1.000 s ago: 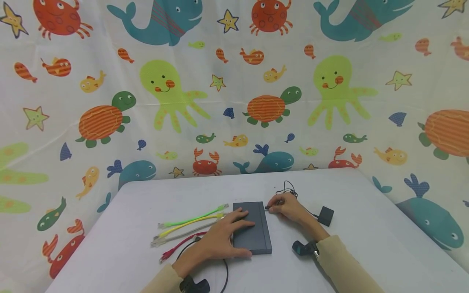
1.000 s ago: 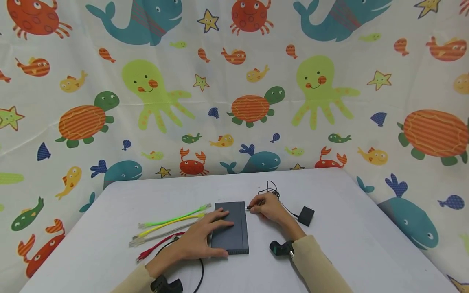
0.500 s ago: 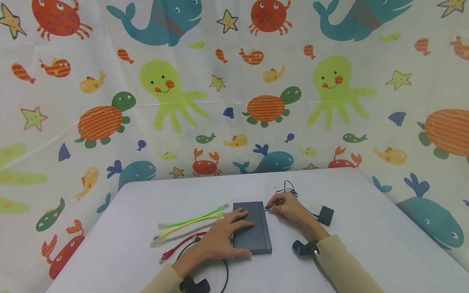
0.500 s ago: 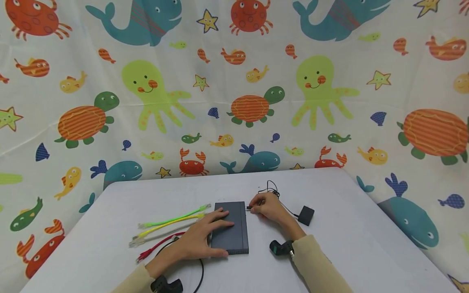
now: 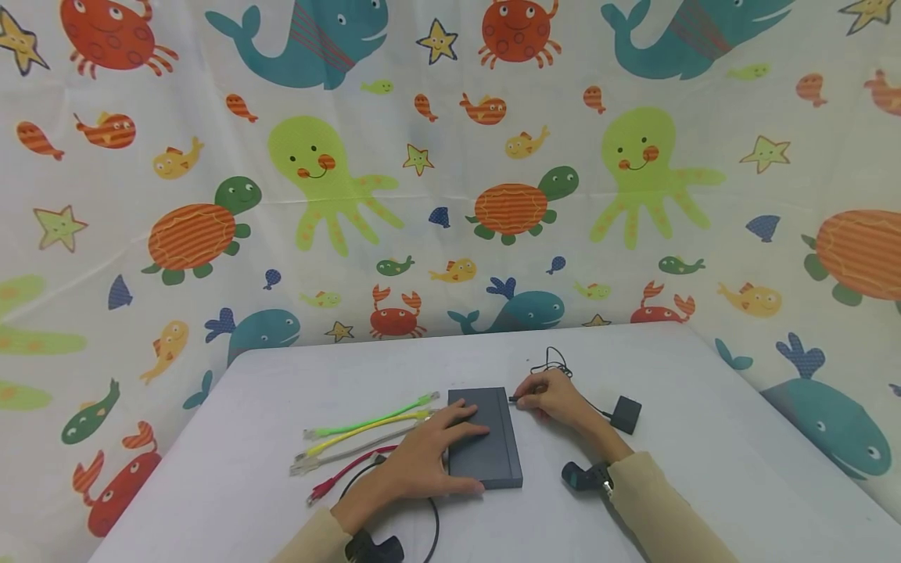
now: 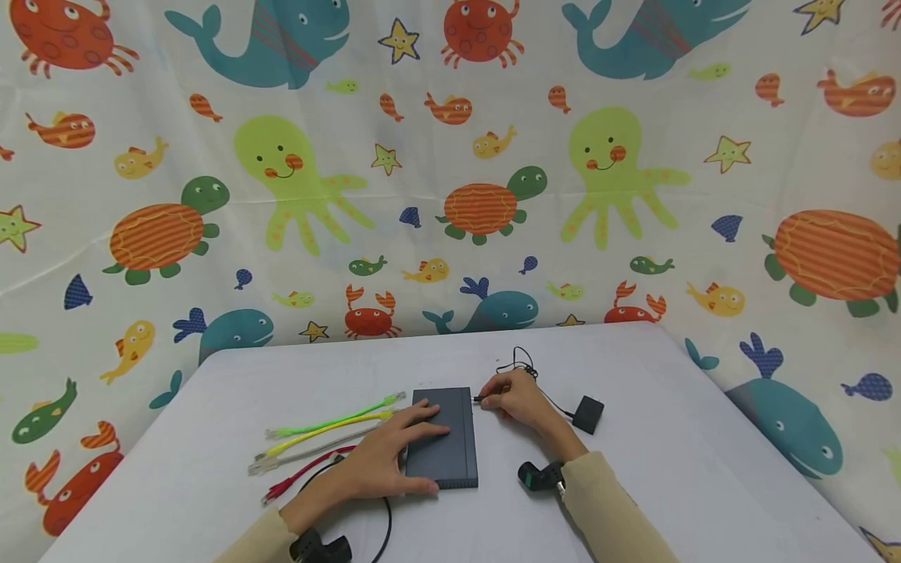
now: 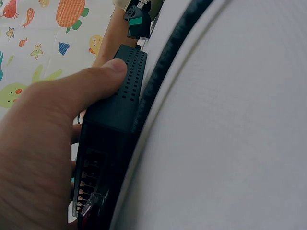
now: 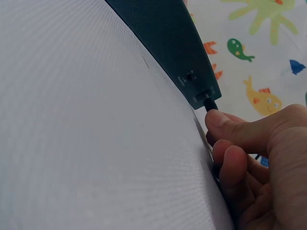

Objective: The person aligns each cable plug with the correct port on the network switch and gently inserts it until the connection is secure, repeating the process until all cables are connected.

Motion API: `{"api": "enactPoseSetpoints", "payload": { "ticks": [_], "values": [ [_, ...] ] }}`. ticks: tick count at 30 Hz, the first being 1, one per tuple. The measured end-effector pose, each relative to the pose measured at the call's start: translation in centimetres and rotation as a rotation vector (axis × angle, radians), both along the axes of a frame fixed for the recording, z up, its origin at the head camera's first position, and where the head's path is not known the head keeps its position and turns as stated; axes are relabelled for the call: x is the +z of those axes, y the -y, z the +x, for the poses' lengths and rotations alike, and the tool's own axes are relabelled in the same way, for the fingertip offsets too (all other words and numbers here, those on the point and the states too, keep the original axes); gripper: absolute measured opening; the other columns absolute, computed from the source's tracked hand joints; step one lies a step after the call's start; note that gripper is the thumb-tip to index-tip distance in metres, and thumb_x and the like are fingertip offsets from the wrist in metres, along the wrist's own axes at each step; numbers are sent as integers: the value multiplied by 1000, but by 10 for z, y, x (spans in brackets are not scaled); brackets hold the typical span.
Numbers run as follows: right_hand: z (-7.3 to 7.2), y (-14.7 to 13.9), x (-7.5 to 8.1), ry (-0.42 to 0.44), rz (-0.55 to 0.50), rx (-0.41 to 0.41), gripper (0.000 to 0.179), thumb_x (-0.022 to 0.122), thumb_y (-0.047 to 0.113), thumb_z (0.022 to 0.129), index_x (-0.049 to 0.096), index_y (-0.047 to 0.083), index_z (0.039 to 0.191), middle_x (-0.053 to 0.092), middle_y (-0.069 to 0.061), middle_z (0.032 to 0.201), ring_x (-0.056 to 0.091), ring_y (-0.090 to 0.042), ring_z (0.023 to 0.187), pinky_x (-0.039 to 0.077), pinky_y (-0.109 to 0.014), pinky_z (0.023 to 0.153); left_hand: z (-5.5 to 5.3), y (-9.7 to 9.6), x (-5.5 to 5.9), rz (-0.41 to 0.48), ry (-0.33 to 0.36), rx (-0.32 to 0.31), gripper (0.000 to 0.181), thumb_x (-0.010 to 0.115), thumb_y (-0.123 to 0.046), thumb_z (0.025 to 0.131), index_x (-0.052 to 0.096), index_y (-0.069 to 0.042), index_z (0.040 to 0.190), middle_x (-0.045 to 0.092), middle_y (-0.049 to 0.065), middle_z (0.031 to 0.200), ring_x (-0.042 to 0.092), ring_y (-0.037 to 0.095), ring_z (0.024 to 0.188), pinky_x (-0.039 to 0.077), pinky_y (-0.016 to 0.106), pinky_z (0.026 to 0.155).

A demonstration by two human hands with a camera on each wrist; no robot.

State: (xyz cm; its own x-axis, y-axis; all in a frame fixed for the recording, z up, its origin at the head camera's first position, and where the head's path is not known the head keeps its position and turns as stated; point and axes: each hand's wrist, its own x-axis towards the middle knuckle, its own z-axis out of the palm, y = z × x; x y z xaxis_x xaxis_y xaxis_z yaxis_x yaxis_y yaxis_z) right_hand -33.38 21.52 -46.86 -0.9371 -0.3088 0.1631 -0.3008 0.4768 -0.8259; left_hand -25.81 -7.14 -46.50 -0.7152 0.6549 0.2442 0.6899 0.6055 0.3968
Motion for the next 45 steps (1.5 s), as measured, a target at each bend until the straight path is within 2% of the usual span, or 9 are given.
{"api": "enactPoseSetpoints", "payload": {
  "ticks": [5, 15, 27, 35, 41, 45],
  "values": [
    [-2, -1, -1, -5, 19, -4, 10, 74, 10, 80, 74, 13, 90, 70, -4, 85, 53, -11, 51, 45, -24, 47, 0, -1, 1, 3, 2, 1, 71, 58, -79, 73, 44, -49, 137, 33, -11, 155, 23, 19, 149, 35, 57, 109],
    [-1, -1, -4, -18, -5, 19, 13, 72, 4, 80, 73, 5, 93, 69, -11, 87, 52, -10, 50, 45, -25, 45, 1, 0, 0, 2, 8, -1, 72, 58, -79, 73, 44, -49, 137, 33, -11, 156, 23, 19, 149, 35, 56, 109],
    [-1, -1, -3, 6, 26, -13, 10, 74, 11, 80, 74, 10, 90, 69, -7, 87, 53, -13, 53, 46, -25, 48, -1, -2, -2, 4, 6, 4, 72, 58, -79, 73, 44, -50, 137, 33, -12, 155, 23, 19, 149, 36, 57, 109],
    [14, 7, 16, 14, 5, 11, 12, 70, 0, 81, 71, -1, 93, 68, -17, 87, 52, -13, 53, 45, -25, 47, 0, -1, 0, 3, 12, 3, 72, 59, -78, 73, 44, -49, 137, 33, -12, 155, 23, 20, 149, 35, 57, 108],
    [2, 0, 1, 22, 10, 11, 11, 71, 9, 83, 73, 6, 93, 68, -9, 82, 51, -10, 51, 45, -24, 47, 0, -1, -1, -1, 11, 4, 71, 59, -78, 73, 44, -49, 137, 33, -12, 155, 23, 20, 149, 35, 57, 109],
    [-2, -2, -4, 3, -3, 21, 10, 73, 10, 81, 73, 9, 91, 69, -8, 85, 53, -10, 50, 47, -25, 47, -1, -1, -2, 3, 8, 2, 71, 59, -78, 73, 44, -50, 137, 33, -12, 155, 23, 19, 149, 35, 57, 109]
  ]
}}
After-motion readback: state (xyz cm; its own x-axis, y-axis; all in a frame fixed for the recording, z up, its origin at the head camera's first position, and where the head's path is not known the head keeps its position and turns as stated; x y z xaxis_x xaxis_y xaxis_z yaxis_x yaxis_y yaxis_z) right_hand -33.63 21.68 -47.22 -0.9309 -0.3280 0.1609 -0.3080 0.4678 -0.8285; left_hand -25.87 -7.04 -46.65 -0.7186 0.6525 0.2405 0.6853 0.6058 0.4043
